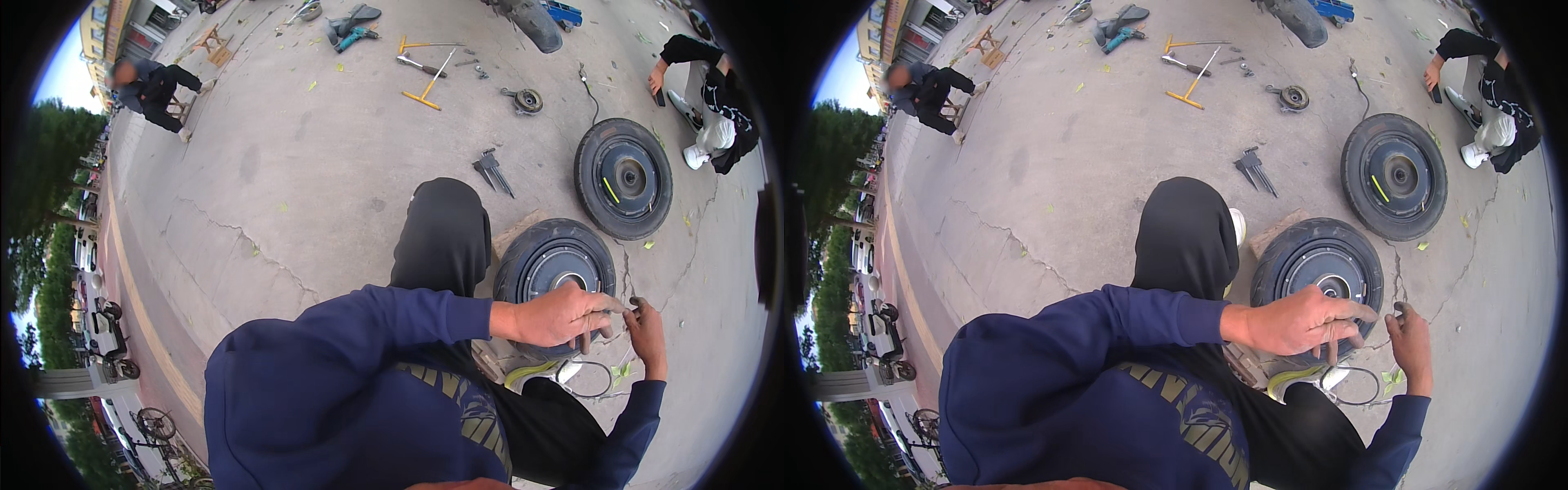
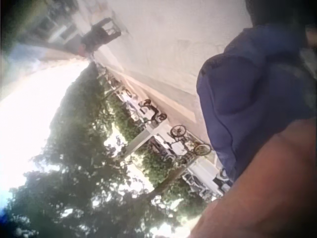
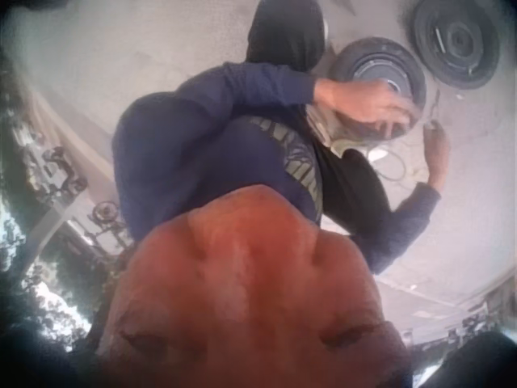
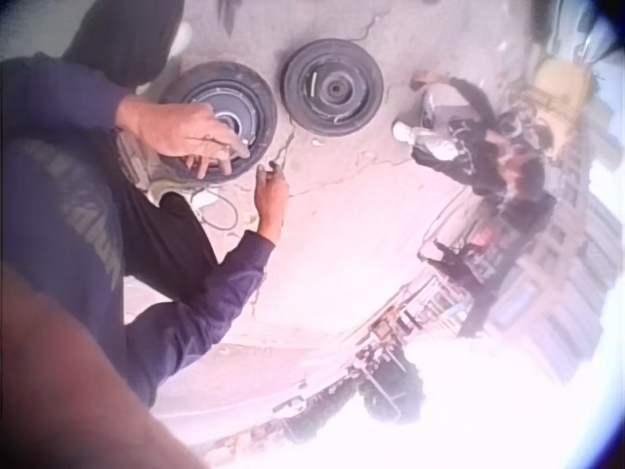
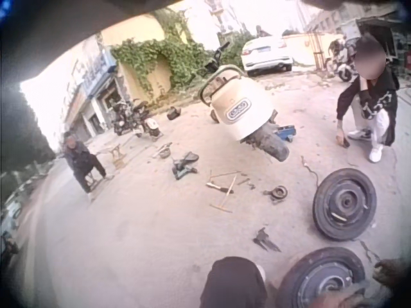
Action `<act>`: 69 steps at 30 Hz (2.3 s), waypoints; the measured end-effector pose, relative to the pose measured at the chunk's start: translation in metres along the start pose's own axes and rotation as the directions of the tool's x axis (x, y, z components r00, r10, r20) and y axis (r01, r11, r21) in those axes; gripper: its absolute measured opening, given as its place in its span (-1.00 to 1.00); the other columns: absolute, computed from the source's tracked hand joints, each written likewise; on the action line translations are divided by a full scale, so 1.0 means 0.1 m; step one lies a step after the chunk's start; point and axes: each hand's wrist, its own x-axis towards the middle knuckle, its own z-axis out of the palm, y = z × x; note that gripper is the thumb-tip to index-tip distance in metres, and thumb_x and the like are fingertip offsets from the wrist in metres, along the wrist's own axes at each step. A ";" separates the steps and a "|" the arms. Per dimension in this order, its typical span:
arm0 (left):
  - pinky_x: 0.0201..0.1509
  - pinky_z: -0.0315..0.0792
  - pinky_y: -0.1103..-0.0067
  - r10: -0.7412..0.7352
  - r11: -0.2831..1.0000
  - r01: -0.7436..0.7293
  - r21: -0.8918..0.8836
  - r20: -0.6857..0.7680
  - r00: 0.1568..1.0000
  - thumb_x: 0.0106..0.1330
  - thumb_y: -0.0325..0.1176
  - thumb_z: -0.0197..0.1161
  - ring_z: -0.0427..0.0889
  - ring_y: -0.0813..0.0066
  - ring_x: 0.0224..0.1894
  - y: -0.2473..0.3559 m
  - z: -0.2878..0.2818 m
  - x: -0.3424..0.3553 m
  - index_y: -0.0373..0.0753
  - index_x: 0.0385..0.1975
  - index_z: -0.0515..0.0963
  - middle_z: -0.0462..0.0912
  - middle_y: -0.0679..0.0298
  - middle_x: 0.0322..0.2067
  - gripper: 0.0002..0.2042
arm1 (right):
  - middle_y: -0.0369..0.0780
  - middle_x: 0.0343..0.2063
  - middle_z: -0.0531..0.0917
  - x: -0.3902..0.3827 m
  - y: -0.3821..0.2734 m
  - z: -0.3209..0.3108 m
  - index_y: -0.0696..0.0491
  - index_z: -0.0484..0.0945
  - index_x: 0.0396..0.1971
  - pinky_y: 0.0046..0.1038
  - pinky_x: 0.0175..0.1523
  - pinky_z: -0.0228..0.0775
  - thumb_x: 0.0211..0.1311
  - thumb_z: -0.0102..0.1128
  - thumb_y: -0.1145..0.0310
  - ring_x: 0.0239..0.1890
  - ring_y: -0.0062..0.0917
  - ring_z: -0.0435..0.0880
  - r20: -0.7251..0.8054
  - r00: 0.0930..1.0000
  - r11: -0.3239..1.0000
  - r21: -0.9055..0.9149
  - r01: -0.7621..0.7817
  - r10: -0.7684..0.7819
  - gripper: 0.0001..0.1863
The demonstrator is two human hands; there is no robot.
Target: The person handles two motorcycle wheels, comparing their hubs and placing them on the ground. They retrieve bricks and a power drill, then sit on the ground to work on one wheel hub, using the drill to tighten or adjust components.
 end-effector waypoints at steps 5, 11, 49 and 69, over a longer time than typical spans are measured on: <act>-0.52 0.42 0.70 -0.049 0.991 0.048 0.129 0.007 0.999 0.65 -0.24 0.01 0.57 0.69 -0.63 0.96 -0.35 -0.14 -0.39 0.11 0.58 0.72 0.24 -0.51 -0.65 | -0.18 -0.53 0.64 0.61 -0.46 -0.60 0.34 0.55 0.09 -0.44 -0.34 0.46 0.44 0.16 0.31 -0.52 -0.55 0.60 -0.160 0.983 0.992 0.074 0.100 -0.087 -0.58; -0.56 0.05 0.70 0.052 0.930 0.144 0.339 -0.509 0.859 0.67 -0.14 -0.05 0.08 0.78 -0.62 1.21 -1.46 -0.31 -0.35 0.02 0.57 0.19 0.56 -0.61 -0.62 | -0.04 -0.42 0.73 1.33 -0.73 -0.33 0.32 0.61 -0.09 -0.33 -0.21 0.55 0.43 0.21 0.28 -0.39 -0.38 0.74 -0.002 0.973 0.970 -0.085 0.228 -0.229 -0.65; -0.47 0.45 0.40 -0.029 0.648 0.759 -0.052 -0.999 -0.044 0.52 0.00 0.19 0.55 0.38 -0.52 -1.88 -11.00 0.24 -0.37 -0.24 0.60 0.61 0.19 -0.44 -0.56 | -0.26 0.62 -0.04 5.86 -4.36 3.66 0.00 -0.05 0.59 -0.18 0.63 -0.11 -0.07 0.59 -0.11 0.64 -0.42 -0.10 0.630 0.673 0.692 -0.285 0.664 -0.387 0.30; -0.07 0.44 0.16 0.066 0.548 0.836 0.038 -0.998 0.002 0.39 -0.17 0.04 0.67 -0.07 -0.23 -1.73 -10.01 -0.71 -0.37 -0.30 0.65 0.71 -0.09 -0.31 -0.63 | -0.30 0.60 0.03 5.84 -4.25 3.77 -0.05 0.02 0.58 -0.20 0.63 -0.13 -0.20 0.66 -0.06 0.63 -0.44 -0.04 0.566 0.694 0.747 -0.192 0.637 -0.446 0.33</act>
